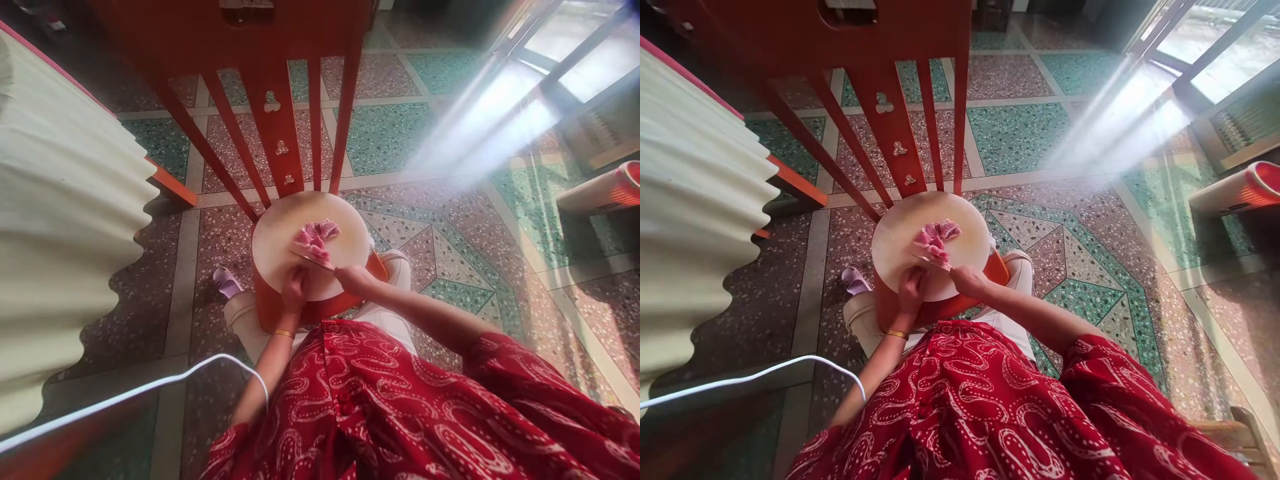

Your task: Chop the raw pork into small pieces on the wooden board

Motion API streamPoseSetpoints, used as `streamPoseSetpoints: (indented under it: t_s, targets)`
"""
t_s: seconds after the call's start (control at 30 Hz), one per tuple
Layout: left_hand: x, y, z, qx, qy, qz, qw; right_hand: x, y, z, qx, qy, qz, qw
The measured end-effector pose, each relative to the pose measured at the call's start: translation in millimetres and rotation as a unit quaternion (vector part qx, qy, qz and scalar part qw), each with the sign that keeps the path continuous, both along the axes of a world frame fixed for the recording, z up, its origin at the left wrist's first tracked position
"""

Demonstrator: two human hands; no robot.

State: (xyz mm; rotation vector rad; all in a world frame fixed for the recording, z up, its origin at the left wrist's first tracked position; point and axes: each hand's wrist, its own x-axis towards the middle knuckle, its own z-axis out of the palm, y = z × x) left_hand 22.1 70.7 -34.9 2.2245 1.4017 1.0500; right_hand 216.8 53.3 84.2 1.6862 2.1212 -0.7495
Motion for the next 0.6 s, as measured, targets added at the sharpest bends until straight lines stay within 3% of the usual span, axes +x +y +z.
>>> streamPoseSetpoints:
  t_s: [0.23, 0.47, 0.6]
  targets:
    - [0, 0, 1.0, -0.031, 0.024, 0.020, 0.999, -20, 2, -1.1, -0.021, 0.001, -0.001, 1.000]
    - [1, 3, -2.5, -0.020, 0.064, 0.013, 0.998, -62, 54, -11.4, 0.014, 0.062, 0.032, 0.997]
    - [1, 2, -2.0, -0.021, 0.045, 0.014, 0.999, -45, 41, -10.0, 0.007, 0.049, 0.031, 0.998]
